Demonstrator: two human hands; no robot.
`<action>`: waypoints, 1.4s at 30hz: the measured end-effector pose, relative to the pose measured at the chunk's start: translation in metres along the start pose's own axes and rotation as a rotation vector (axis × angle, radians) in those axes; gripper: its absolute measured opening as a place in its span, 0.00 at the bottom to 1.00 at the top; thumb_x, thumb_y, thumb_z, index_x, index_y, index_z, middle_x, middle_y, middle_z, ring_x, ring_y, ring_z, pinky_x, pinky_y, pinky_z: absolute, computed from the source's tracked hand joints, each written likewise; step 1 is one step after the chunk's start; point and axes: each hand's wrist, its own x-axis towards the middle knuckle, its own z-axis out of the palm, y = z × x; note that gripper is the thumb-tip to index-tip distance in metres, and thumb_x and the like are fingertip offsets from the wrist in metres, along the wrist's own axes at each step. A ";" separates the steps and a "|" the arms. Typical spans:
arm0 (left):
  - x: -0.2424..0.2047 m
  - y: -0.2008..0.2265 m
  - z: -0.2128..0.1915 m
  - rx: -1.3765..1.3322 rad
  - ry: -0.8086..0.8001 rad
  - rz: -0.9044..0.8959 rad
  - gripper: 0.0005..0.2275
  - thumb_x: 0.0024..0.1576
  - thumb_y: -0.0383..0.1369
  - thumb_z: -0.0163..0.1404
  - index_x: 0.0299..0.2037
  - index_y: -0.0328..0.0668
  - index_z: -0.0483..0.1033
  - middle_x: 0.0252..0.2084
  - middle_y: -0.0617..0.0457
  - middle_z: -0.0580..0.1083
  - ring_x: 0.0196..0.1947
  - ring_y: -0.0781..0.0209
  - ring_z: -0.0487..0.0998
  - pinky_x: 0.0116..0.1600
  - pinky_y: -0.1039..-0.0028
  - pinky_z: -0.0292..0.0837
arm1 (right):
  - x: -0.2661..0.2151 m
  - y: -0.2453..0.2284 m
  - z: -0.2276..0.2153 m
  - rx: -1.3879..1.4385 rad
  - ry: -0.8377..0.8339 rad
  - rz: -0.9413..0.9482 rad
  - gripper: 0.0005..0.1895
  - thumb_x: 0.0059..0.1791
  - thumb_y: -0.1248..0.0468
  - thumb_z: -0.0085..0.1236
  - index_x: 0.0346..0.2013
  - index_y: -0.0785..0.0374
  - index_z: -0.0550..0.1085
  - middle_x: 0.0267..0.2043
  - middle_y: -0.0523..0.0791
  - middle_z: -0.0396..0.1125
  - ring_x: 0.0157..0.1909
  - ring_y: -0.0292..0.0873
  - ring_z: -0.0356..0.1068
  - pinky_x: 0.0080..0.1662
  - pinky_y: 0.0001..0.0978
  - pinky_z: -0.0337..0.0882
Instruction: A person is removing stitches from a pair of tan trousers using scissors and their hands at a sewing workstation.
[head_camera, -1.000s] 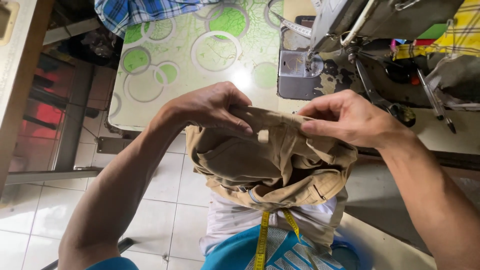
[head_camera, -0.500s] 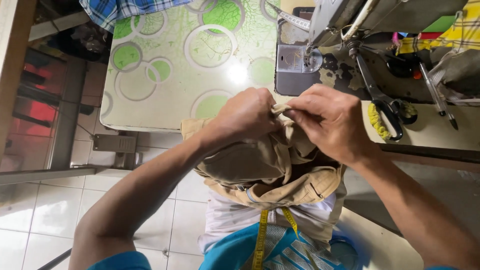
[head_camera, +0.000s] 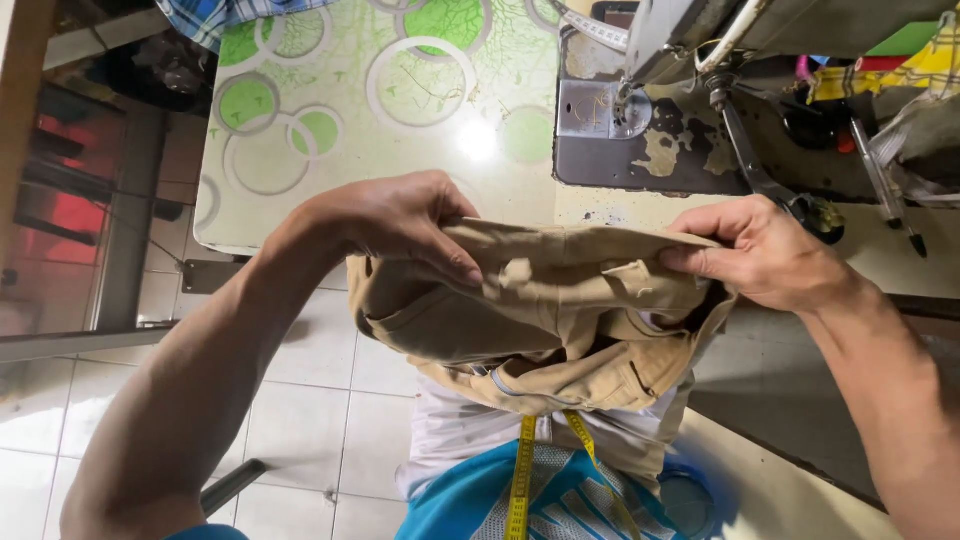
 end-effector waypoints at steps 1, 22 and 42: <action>-0.002 -0.002 0.000 -0.034 0.003 0.036 0.08 0.47 0.30 0.67 0.33 0.36 0.86 0.26 0.55 0.81 0.25 0.66 0.80 0.28 0.81 0.72 | -0.001 -0.002 0.000 -0.049 0.010 -0.017 0.09 0.48 0.66 0.62 0.36 0.70 0.83 0.34 0.46 0.78 0.35 0.36 0.74 0.35 0.24 0.73; -0.035 0.022 0.039 0.978 0.913 0.626 0.18 0.66 0.50 0.42 0.35 0.42 0.68 0.30 0.53 0.61 0.28 0.60 0.63 0.25 0.69 0.62 | -0.047 -0.052 0.018 -0.791 0.321 -0.286 0.13 0.47 0.67 0.62 0.46 0.69 0.80 0.44 0.50 0.78 0.39 0.44 0.79 0.40 0.32 0.80; -0.019 -0.069 0.079 1.952 1.026 0.907 0.09 0.61 0.20 0.43 0.47 0.43 0.72 0.45 0.52 0.68 0.37 0.64 0.66 0.35 0.77 0.59 | -0.049 0.045 0.083 -1.206 0.537 -0.585 0.28 0.50 0.47 0.52 0.52 0.68 0.79 0.46 0.55 0.72 0.44 0.50 0.70 0.45 0.45 0.67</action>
